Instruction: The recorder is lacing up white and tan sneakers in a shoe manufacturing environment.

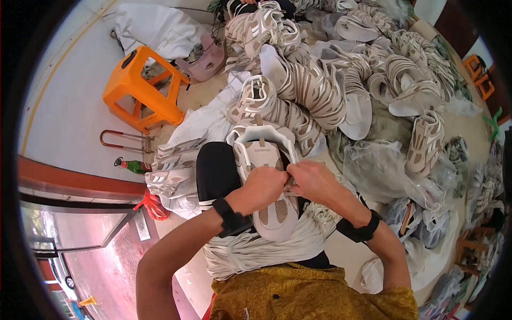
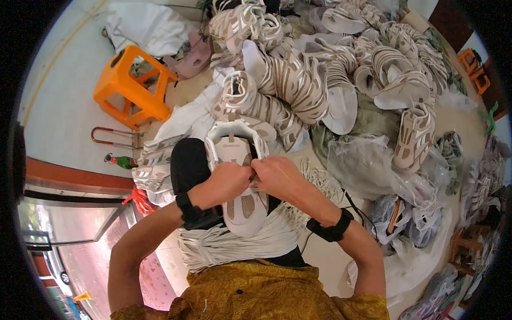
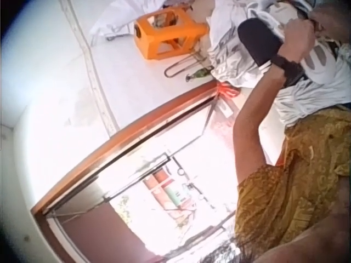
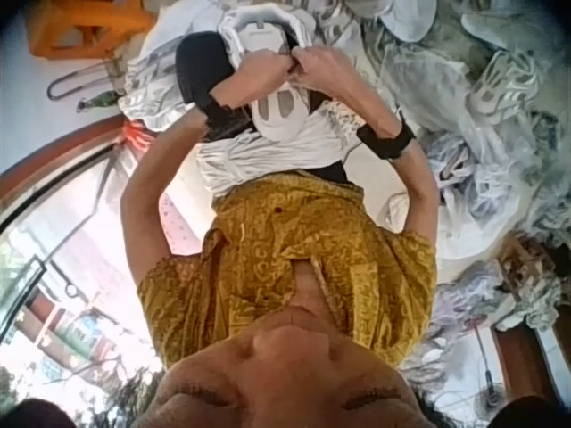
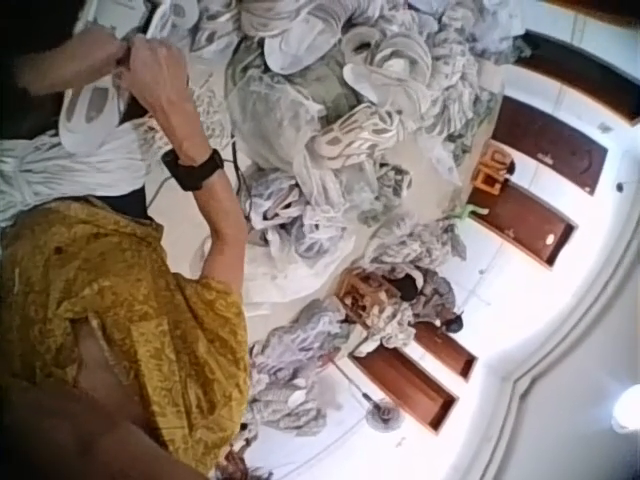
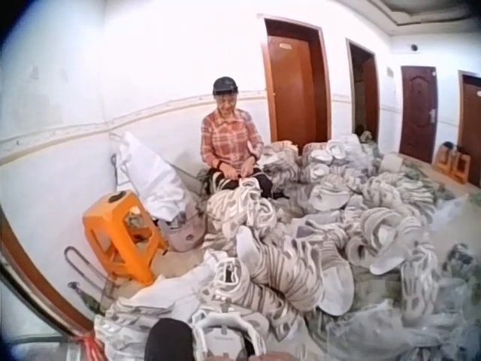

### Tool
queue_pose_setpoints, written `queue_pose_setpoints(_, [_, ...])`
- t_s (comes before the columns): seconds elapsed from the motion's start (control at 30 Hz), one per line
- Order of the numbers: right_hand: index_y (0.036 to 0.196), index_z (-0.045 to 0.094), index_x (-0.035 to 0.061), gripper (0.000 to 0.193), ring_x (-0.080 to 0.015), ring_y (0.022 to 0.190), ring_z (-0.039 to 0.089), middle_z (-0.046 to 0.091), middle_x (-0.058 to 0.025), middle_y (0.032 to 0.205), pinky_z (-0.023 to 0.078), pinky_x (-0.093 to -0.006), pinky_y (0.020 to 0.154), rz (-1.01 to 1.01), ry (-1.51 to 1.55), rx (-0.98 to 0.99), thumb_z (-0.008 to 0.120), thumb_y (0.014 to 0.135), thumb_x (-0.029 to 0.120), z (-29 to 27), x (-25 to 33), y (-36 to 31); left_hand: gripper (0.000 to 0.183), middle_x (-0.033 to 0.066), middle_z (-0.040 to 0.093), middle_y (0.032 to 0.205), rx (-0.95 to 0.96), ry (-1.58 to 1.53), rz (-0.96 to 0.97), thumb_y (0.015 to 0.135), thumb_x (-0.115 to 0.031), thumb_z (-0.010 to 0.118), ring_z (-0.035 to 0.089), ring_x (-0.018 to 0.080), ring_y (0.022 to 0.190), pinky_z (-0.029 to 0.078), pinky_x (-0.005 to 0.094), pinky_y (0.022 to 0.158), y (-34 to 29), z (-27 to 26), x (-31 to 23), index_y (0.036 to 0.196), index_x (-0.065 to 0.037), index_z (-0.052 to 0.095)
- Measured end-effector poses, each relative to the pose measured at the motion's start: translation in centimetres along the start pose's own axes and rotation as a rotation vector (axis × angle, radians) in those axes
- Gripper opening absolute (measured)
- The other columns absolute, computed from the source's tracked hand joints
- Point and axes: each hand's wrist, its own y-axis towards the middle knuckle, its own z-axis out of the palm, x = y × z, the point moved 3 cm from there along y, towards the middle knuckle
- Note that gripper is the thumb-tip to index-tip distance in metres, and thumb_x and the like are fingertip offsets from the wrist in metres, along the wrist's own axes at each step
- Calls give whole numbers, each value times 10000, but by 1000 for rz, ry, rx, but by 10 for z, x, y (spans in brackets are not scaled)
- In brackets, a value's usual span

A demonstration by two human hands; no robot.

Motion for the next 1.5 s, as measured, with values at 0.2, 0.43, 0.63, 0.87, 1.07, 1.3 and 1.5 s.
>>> queue_pose_setpoints(0.2, [708,500,60,168,-262,661,546,548,-83,636,443,-357,600,-156,-104,-32,611,593,110,-4,1,6,118,172,573,638,31,-158,57,694,-133,542,575,341,633,455,428,569,1,-6,10,700,-29,598])
queue_pose_setpoints(0.43, [717,512,47,273,-262,687,520,523,-77,641,429,-347,602,-154,17,47,694,551,166,-3,-5,9,125,172,551,638,-311,-93,-69,748,-126,512,543,345,602,446,382,527,-25,-47,39,805,-25,559])
queue_pose_setpoints(0.63, [777,547,49,264,-252,617,536,556,-78,650,429,-329,567,-153,138,16,681,573,152,-1,4,16,69,68,507,554,-523,-483,-253,798,-73,509,476,90,451,387,230,424,-56,-39,50,833,-29,548])
queue_pose_setpoints(0.87, [758,579,-9,165,-241,497,555,566,-139,599,433,-325,492,281,633,168,606,703,144,35,39,36,74,160,520,631,-508,-298,-31,761,-48,527,557,298,585,426,321,482,-51,-50,23,831,-29,514])
queue_pose_setpoints(1.07, [672,582,-34,165,-103,457,536,567,-61,597,375,-190,388,512,1228,13,542,747,107,-6,-15,20,34,116,506,648,-525,163,-146,727,-40,500,536,275,580,426,361,469,-78,-62,77,756,-36,483])
queue_pose_setpoints(1.3, [941,534,8,172,-106,660,473,532,-33,777,368,-200,528,332,1321,-800,457,845,127,-193,-305,-83,185,111,538,606,-693,-145,-1018,773,-158,494,536,179,475,420,345,481,-282,-85,308,740,7,573])
queue_pose_setpoints(1.5, [913,569,-14,304,-171,597,571,600,-71,674,418,-253,506,899,639,-423,598,734,229,-187,-292,-89,188,159,546,628,-405,407,-805,769,-151,489,561,320,599,423,429,572,-329,-61,349,726,24,544])
